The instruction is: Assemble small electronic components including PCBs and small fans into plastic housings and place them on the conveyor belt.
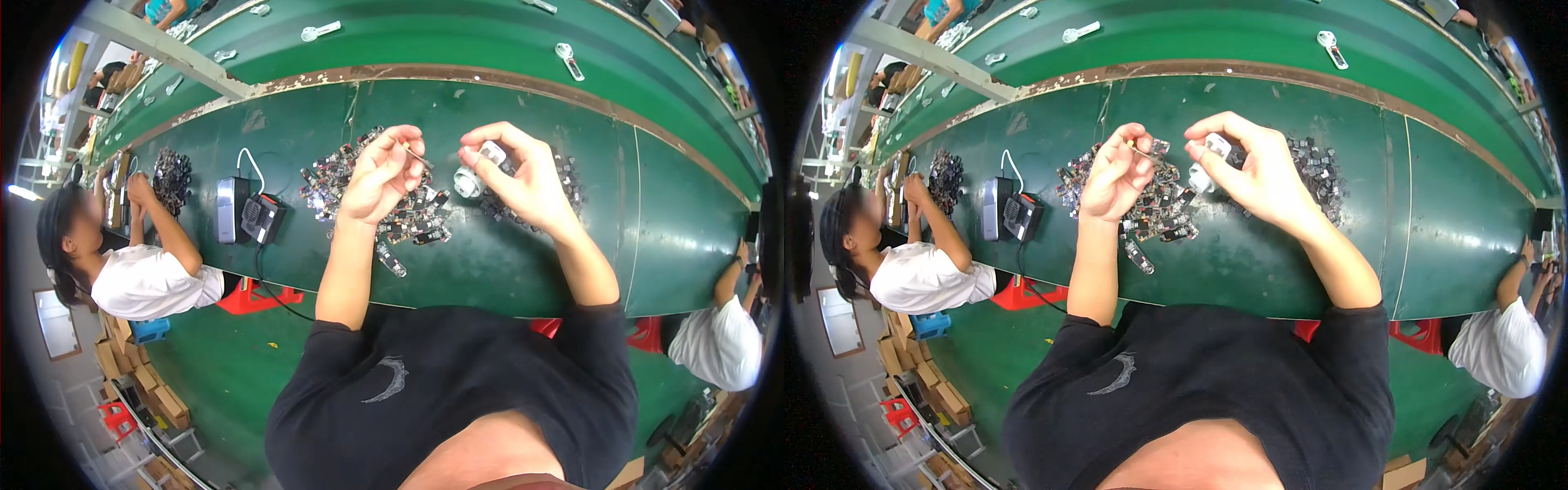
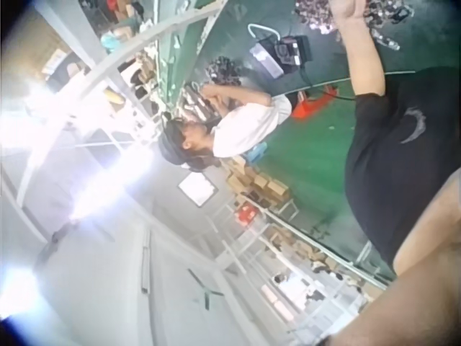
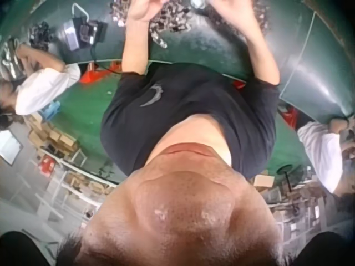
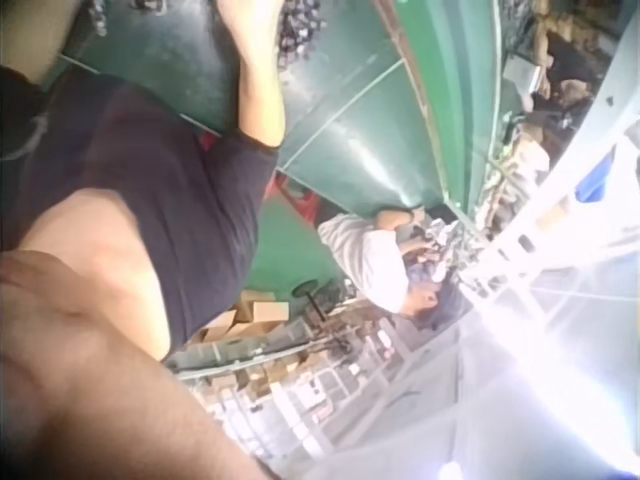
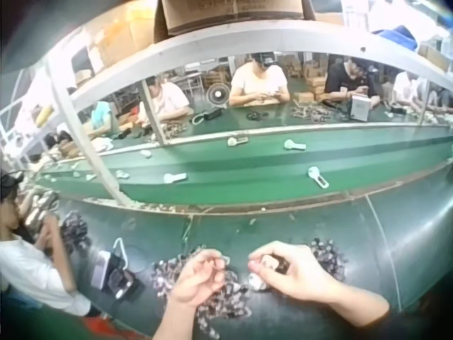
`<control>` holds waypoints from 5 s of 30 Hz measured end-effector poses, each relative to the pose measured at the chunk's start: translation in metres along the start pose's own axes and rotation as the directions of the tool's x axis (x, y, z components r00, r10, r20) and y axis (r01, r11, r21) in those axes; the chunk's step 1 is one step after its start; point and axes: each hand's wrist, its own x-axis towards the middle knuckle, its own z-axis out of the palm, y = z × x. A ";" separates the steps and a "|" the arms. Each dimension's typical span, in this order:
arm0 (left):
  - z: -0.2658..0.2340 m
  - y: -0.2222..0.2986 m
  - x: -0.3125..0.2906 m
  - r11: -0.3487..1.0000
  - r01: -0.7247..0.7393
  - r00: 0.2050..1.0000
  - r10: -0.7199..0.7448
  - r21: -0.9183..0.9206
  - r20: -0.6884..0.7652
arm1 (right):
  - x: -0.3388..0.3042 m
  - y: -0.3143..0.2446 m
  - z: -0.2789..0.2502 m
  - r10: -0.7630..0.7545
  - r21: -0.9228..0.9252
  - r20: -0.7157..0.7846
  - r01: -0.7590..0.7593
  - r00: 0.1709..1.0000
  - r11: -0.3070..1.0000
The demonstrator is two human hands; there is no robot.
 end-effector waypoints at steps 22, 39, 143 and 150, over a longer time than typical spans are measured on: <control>0.020 -0.012 0.000 0.954 0.034 0.944 0.068 0.298 -0.324 | 0.001 0.017 0.012 0.110 0.158 0.128 -0.130 0.986 0.979; 0.035 -0.015 -0.001 0.869 0.030 0.913 0.177 0.493 -0.368 | 0.000 0.014 0.016 -0.055 -0.145 0.063 0.063 0.996 0.987; 0.033 -0.012 -0.001 0.936 0.164 0.972 -0.099 0.312 -0.214 | 0.012 0.027 -0.014 0.110 0.279 0.235 -0.175 0.966 0.944; 0.035 -0.016 0.000 0.911 0.138 0.966 -0.037 0.388 -0.257 | 0.009 0.015 -0.002 0.027 -0.057 0.123 -0.020 0.992 0.998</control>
